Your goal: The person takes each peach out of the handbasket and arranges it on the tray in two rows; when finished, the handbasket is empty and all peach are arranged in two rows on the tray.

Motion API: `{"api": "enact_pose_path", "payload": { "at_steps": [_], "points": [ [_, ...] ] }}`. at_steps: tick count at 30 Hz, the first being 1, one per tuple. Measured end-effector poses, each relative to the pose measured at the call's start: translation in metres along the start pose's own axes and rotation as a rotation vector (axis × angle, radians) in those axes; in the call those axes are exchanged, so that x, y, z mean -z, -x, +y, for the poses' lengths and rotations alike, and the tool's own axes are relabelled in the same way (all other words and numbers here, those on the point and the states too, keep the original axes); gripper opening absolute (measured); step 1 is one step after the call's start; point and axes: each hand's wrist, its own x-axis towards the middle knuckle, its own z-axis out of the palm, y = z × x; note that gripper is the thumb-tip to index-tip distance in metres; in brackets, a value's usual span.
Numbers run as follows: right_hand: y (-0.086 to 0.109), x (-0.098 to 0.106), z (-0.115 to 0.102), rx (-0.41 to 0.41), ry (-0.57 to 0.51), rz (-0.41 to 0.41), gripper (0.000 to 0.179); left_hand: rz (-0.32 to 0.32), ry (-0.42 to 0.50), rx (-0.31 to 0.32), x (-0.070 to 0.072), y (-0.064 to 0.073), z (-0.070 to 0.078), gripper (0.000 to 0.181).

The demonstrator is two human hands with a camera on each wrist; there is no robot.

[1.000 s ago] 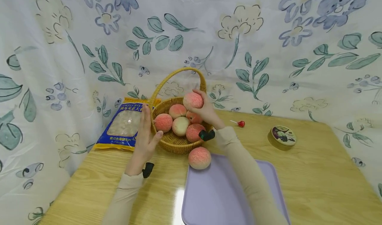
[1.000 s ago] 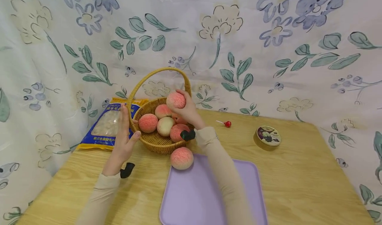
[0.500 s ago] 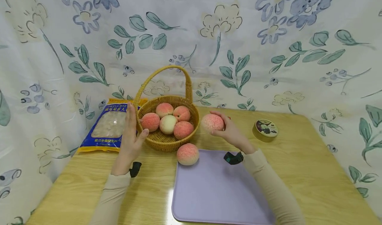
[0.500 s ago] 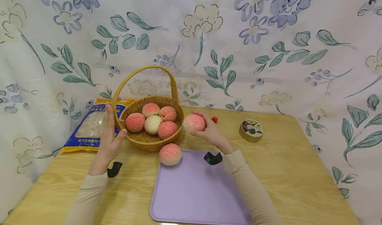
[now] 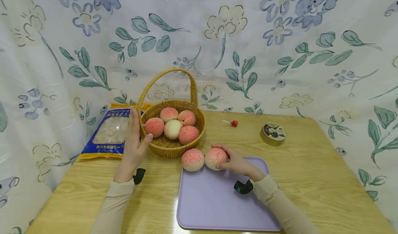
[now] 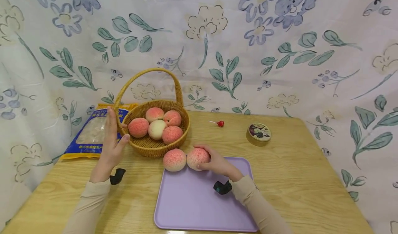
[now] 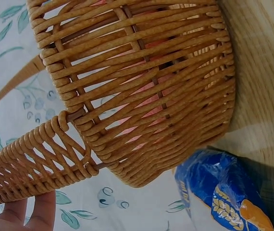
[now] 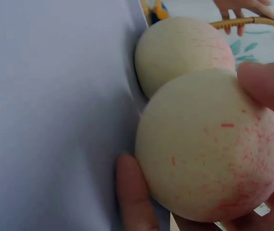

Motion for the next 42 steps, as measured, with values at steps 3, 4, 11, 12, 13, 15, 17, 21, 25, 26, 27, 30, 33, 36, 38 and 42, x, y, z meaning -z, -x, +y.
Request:
{"api": "enact_pose_path", "payload": {
  "at_steps": [3,4,11,12,13,15,17,21,25,26,27,30,33,36,38,42],
  "points": [
    [0.0,-0.001,0.001,0.001,0.019,-0.021,0.072,-0.01,-0.006,0.01,-0.001,-0.001,0.0,0.079],
    [-0.001,0.0,0.002,0.007,0.038,-0.028,0.072,-0.009,-0.009,0.009,-0.001,-0.001,0.0,0.079],
    [-0.002,0.004,0.001,0.047,0.107,-0.069,0.075,0.002,-0.013,0.009,-0.001,0.0,0.001,0.078],
    [-0.001,0.007,0.0,0.054,0.105,-0.076,0.076,-0.001,-0.01,0.012,-0.001,0.0,0.002,0.078],
    [-0.001,0.01,0.0,0.056,0.093,-0.08,0.076,-0.005,-0.01,0.019,-0.001,0.0,0.002,0.078],
    [0.0,0.019,-0.002,0.055,0.083,-0.078,0.075,-0.01,-0.006,0.021,-0.001,0.0,0.002,0.078],
    [0.0,0.029,-0.006,0.051,0.064,-0.053,0.072,-0.01,-0.005,0.018,-0.002,0.001,0.003,0.077],
    [-0.005,0.046,-0.02,0.088,0.022,0.018,0.064,0.001,-0.007,0.004,-0.002,0.0,0.002,0.077],
    [-0.016,0.057,-0.038,0.148,-0.036,0.043,0.058,0.001,-0.006,0.012,-0.001,0.0,0.003,0.076],
    [-0.019,0.058,-0.043,0.153,-0.044,0.045,0.057,0.002,-0.004,0.013,-0.001,0.0,0.003,0.076],
    [-0.023,0.059,-0.047,0.157,-0.051,0.043,0.056,0.003,-0.004,0.01,-0.001,-0.001,0.003,0.076],
    [-0.04,0.057,-0.06,0.151,-0.058,0.029,0.054,0.01,-0.014,-0.003,0.0,-0.001,0.002,0.077],
    [-0.057,0.052,-0.073,0.154,-0.051,0.005,0.054,0.012,-0.023,-0.013,0.0,-0.001,0.001,0.077],
    [-0.074,0.045,-0.084,0.161,-0.021,-0.02,0.054,0.007,-0.021,-0.008,0.0,-0.001,0.001,0.077],
    [-0.085,0.04,-0.09,0.161,0.008,-0.044,0.053,0.003,-0.02,-0.008,0.0,-0.001,0.001,0.077],
    [-0.107,0.028,-0.099,0.134,0.124,-0.106,0.052,0.005,-0.025,-0.008,0.001,0.0,0.001,0.076]
  ]
}}
